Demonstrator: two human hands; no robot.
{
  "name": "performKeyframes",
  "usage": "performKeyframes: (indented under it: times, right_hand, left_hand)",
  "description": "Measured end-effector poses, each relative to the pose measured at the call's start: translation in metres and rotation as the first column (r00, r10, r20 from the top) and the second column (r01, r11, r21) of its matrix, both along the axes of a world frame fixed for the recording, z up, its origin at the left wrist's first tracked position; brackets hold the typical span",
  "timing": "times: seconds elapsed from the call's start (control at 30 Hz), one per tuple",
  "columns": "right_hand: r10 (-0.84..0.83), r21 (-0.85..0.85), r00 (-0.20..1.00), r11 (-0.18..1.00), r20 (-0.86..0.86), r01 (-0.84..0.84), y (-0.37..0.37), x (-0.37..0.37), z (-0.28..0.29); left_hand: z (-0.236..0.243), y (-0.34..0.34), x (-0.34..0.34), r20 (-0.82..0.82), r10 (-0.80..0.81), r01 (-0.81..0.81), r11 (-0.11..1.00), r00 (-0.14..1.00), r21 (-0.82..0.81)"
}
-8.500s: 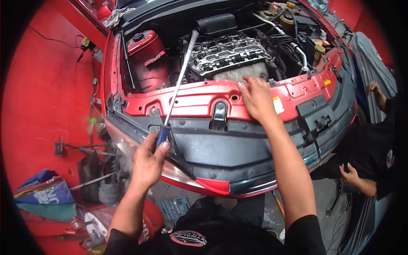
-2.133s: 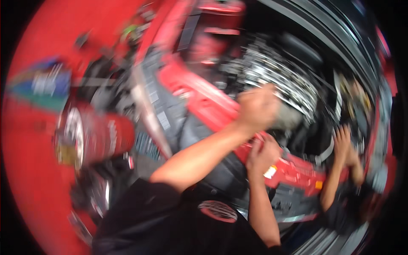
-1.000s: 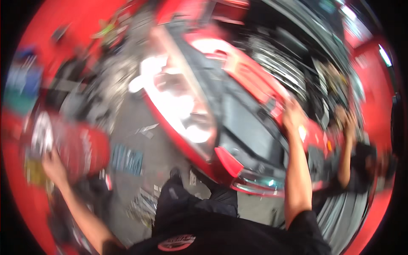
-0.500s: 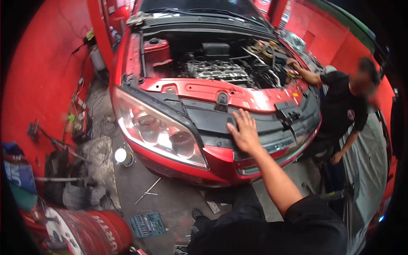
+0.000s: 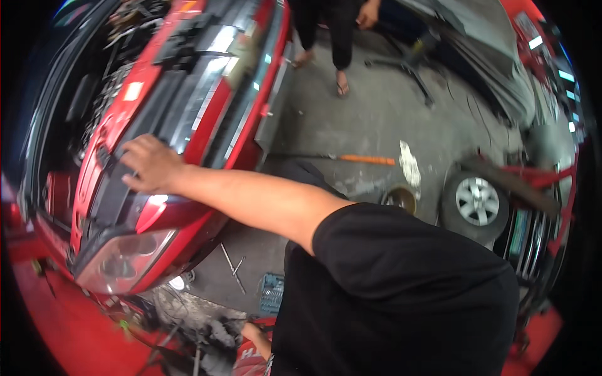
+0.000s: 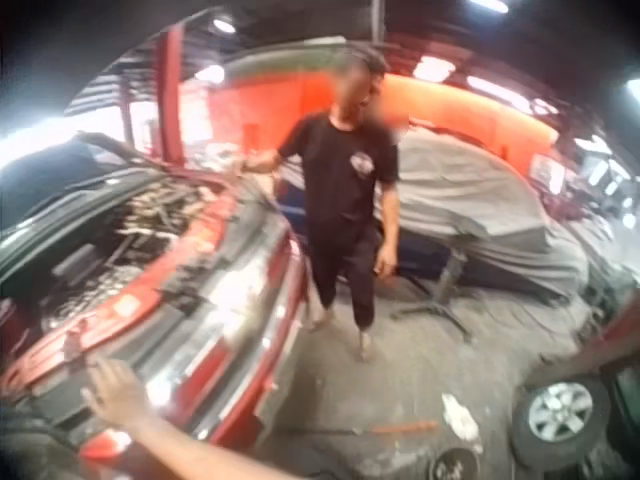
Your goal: The person works on a car engine with the hood open, using a wrench to loosen bolts on the valve cover. They remove the valve cover and place it on a workbench. The person then uses a cloth to wipe the engine surface and the removed cover.
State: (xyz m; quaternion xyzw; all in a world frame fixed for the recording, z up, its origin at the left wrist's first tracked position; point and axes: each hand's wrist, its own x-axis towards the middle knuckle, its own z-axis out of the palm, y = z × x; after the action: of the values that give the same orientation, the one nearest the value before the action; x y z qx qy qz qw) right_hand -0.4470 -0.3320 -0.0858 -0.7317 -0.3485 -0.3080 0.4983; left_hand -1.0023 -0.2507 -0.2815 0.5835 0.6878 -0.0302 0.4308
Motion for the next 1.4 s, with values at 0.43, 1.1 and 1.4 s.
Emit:
performKeyframes:
  times: [0.43,1.1,1.4]
  right_hand:
    - [0.412,0.284,0.846,0.902,-0.337,-0.325,-0.137,-0.113,-0.069]
    - [-0.47,-0.819,-0.781,0.567,-0.411,0.09,-0.279,-0.711,-0.331]
    - [0.269,-0.669,-0.647,0.012,-0.714,0.743,-0.138,-0.67,-0.308]
  left_hand:
    - [0.022,0.079,0.116,-0.397,-0.875,0.949,0.314,0.276,-0.031]
    - [-0.09,-0.146,0.362,0.156,-0.769,0.763,-0.544,-0.62,0.35]
    - [-0.061,-0.27,0.402,0.321,-0.811,0.83,-0.545,-0.489,-0.115]
